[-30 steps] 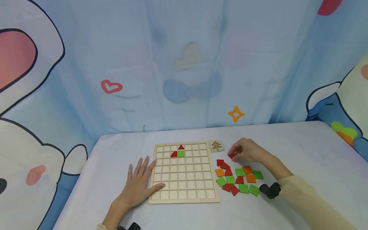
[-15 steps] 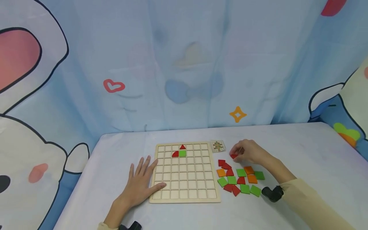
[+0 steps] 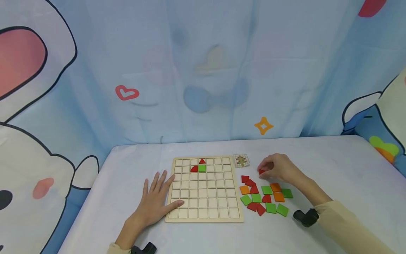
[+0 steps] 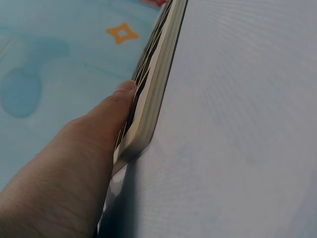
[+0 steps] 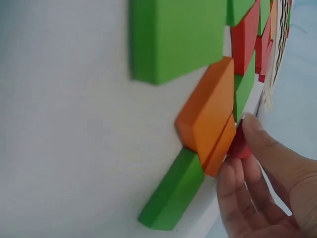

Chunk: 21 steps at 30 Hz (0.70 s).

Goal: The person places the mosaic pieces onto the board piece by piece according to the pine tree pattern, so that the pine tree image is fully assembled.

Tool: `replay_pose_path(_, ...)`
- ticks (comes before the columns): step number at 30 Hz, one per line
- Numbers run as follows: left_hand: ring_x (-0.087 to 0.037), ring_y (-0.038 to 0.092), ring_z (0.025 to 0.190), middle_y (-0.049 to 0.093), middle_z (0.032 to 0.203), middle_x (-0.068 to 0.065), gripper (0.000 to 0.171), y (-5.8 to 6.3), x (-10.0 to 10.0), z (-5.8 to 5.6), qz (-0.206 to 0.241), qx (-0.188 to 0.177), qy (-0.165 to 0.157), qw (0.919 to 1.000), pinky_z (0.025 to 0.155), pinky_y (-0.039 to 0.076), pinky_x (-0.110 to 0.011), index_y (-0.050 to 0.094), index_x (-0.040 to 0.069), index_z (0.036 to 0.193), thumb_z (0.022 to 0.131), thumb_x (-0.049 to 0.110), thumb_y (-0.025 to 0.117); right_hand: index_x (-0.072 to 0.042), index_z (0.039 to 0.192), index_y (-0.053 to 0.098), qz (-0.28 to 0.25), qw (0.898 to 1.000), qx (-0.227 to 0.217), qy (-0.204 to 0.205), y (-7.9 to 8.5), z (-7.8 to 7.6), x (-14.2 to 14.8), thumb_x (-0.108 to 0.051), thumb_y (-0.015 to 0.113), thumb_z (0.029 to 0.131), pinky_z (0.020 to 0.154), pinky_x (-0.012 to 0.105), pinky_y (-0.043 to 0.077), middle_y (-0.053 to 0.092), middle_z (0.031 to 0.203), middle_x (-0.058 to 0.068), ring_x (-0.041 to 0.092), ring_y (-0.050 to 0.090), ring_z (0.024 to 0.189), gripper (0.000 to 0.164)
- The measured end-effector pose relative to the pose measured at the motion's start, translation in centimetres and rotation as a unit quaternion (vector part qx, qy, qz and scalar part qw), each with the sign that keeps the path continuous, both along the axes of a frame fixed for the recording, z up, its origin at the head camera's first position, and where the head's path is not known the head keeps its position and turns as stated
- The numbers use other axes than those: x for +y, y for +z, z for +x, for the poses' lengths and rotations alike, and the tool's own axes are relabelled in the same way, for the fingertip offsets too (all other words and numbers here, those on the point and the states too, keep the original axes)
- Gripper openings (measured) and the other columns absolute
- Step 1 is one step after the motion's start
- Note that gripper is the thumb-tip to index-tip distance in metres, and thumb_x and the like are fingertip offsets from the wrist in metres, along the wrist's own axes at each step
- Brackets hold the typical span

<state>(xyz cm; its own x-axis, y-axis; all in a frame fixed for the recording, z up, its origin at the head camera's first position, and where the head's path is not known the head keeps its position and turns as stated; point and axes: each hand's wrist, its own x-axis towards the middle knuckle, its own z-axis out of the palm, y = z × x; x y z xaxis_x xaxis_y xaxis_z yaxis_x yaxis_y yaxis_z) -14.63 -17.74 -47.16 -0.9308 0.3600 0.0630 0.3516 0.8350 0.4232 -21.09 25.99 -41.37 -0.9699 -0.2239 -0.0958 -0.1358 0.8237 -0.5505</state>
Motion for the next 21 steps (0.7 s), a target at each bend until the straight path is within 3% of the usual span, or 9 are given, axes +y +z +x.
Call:
replay_pose_path(8,-0.042,0.006,0.160,0.017,0.174,-0.016,0.091,-0.2,0.0,0.0,-0.001,0.006,0.001,1.0000,0.121,-0.004,-0.072,0.030,0.016,0.167,0.096,0.064,0.062,-0.003,0.089,0.075,-0.019,1.000,0.003,-0.001,0.1,0.3,0.1,-0.003,0.088,0.083,0.066,0.026,0.053,0.067,0.077,0.001,0.019,0.057,0.073,0.014)
replay_pose_path(14,-0.042,0.006,0.160,0.017,0.174,-0.017,0.091,-0.2,0.0,0.0,-0.001,0.007,0.002,1.0000,0.121,-0.004,-0.072,0.030,0.015,0.167,0.096,0.063,0.062,-0.001,0.091,0.078,-0.024,0.998,0.044,0.037,1.0,0.5,-0.8,0.001,0.085,0.084,0.067,0.024,0.053,0.070,0.079,0.000,0.017,0.059,0.074,0.010)
replay_pose_path(21,-0.043,0.008,0.160,0.019,0.173,-0.017,0.089,-0.1,0.1,0.1,0.007,0.011,0.000,0.9999,0.121,-0.002,-0.073,0.032,0.015,0.166,0.097,0.062,0.062,0.002,0.097,0.079,-0.086,0.988,0.091,0.085,1.9,-0.1,-4.1,0.006,0.080,0.087,0.071,0.024,0.057,0.075,0.086,0.003,0.017,0.067,0.077,0.010)
